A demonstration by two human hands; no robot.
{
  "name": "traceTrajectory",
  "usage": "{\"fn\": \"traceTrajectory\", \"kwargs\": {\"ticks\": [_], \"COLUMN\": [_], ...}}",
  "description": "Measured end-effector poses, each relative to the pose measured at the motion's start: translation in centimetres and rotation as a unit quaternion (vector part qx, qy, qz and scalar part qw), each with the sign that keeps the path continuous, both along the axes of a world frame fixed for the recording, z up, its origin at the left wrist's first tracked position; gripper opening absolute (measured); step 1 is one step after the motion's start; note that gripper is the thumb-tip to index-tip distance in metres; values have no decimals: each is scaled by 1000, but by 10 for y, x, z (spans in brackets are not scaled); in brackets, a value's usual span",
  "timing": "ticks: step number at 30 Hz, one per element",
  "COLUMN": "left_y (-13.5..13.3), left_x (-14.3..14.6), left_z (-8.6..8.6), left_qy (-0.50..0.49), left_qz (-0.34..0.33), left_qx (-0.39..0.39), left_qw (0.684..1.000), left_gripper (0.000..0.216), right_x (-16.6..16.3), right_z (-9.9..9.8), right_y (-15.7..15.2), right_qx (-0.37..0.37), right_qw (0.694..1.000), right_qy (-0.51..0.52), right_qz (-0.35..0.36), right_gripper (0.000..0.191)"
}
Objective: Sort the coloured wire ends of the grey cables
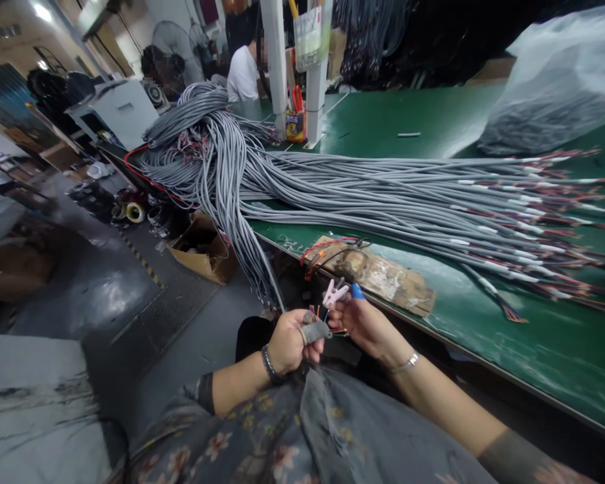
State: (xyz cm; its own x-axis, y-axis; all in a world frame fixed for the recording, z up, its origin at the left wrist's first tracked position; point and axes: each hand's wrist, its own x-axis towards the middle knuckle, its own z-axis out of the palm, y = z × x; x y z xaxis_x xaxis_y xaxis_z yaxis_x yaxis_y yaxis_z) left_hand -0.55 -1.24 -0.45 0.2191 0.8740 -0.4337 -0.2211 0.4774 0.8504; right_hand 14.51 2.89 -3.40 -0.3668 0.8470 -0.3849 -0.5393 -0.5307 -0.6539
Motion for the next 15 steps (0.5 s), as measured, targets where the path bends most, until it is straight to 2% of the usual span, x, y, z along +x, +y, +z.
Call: {"fn": "traceTrajectory", "kwargs": {"ticks": [4, 7, 15], "left_y": [7, 10, 14], "left_x": [4, 4, 7], "left_z": [4, 7, 9], "left_qy": [-19, -26, -31], "left_qz": [-4, -7, -17], "left_qx": [-8, -18, -30], "left_qw": [1000, 999, 999], "left_gripper": [47, 47, 45], "right_x": [-8, -8, -11], "right_z": [11, 14, 9], "right_y": [1, 0, 1], "right_qx": [48, 60, 22], "right_qw": [998, 998, 999], "right_qy": [-14, -13, 22], "right_qz": [-26, -17, -32], "right_gripper": [42, 43, 38]}}
